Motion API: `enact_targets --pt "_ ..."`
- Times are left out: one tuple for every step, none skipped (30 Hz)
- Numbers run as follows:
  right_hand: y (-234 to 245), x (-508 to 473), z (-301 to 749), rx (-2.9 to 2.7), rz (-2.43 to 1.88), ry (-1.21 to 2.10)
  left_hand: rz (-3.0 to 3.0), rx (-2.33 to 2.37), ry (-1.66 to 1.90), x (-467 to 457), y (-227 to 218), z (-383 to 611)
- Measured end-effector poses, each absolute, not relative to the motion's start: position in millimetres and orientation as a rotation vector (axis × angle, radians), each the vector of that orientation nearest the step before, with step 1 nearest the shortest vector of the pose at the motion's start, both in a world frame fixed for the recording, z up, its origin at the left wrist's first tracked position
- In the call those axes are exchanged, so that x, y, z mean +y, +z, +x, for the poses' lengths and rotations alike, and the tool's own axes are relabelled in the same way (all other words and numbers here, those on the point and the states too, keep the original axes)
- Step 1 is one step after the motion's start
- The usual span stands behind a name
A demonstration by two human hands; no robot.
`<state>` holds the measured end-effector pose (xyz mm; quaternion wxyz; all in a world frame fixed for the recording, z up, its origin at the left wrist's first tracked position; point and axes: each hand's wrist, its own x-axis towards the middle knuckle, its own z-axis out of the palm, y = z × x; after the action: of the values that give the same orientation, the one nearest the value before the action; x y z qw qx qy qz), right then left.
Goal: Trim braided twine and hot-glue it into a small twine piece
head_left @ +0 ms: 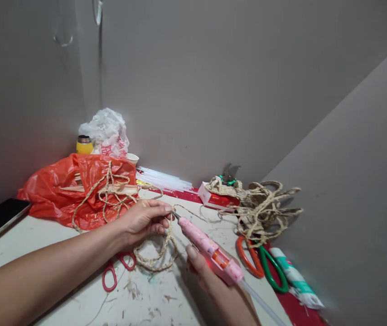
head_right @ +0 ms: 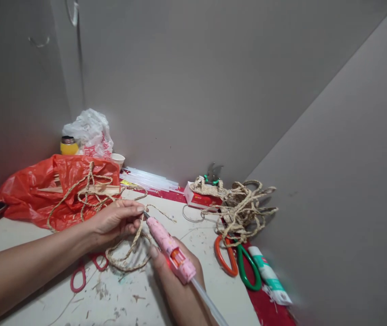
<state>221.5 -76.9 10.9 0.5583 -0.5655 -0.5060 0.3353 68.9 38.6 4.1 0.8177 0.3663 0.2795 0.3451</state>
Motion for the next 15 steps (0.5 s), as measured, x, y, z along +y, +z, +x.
enact_targets --pt "8.3 -75.0 224.4 -1.199 -1.330 0.800 0.783 0.591 0.735 38.4 4.0 69.0" --pt "5.8 -73.8 227.0 -1.197 -1.325 0.803 0.785 0.588 0.735 38.3 3.6 69.1" --pt "3.7 -73.1 228.8 -1.188 -1.320 0.799 0.786 0.586 0.735 38.3 3.1 69.1" --pt "2.2 -72.9 229.7 -1.179 -1.315 0.794 0.788 0.585 0.736 38.3 2.4 69.2" --pt "1.4 -73.0 229.7 -1.173 -1.312 0.787 0.790 0.583 0.736 38.5 1.6 69.2" --pt "1.3 -73.3 228.9 -1.170 -1.313 0.778 0.795 0.580 0.735 38.7 0.8 69.3" --pt "1.9 -73.7 227.6 -1.168 -1.319 0.768 0.801 0.576 0.735 38.9 -0.1 69.3" --pt "2.9 -74.0 226.2 -1.167 -1.329 0.762 0.807 0.572 0.735 39.1 -0.9 69.4" --pt "4.1 -74.2 224.8 -1.167 -1.339 0.759 0.812 0.568 0.734 39.1 -1.6 69.6" --pt "5.3 -74.4 223.8 -1.167 -1.345 0.759 0.816 0.565 0.734 39.1 -2.0 69.7" --pt "6.3 -74.3 223.3 -1.167 -1.346 0.759 0.820 0.563 0.733 39.0 -2.3 69.9" --pt "6.7 -74.2 223.3 -1.168 -1.341 0.760 0.821 0.564 0.733 38.8 -2.3 70.1" --pt "6.5 -73.9 223.8 -1.170 -1.331 0.762 0.820 0.567 0.731 38.5 -2.1 70.2" --pt "5.6 -73.7 224.7 -1.169 -1.317 0.765 0.820 0.569 0.730 38.1 -1.8 70.3" --pt "4.0 -73.5 225.8 -1.168 -1.305 0.769 0.820 0.570 0.729 37.8 -1.6 70.4"
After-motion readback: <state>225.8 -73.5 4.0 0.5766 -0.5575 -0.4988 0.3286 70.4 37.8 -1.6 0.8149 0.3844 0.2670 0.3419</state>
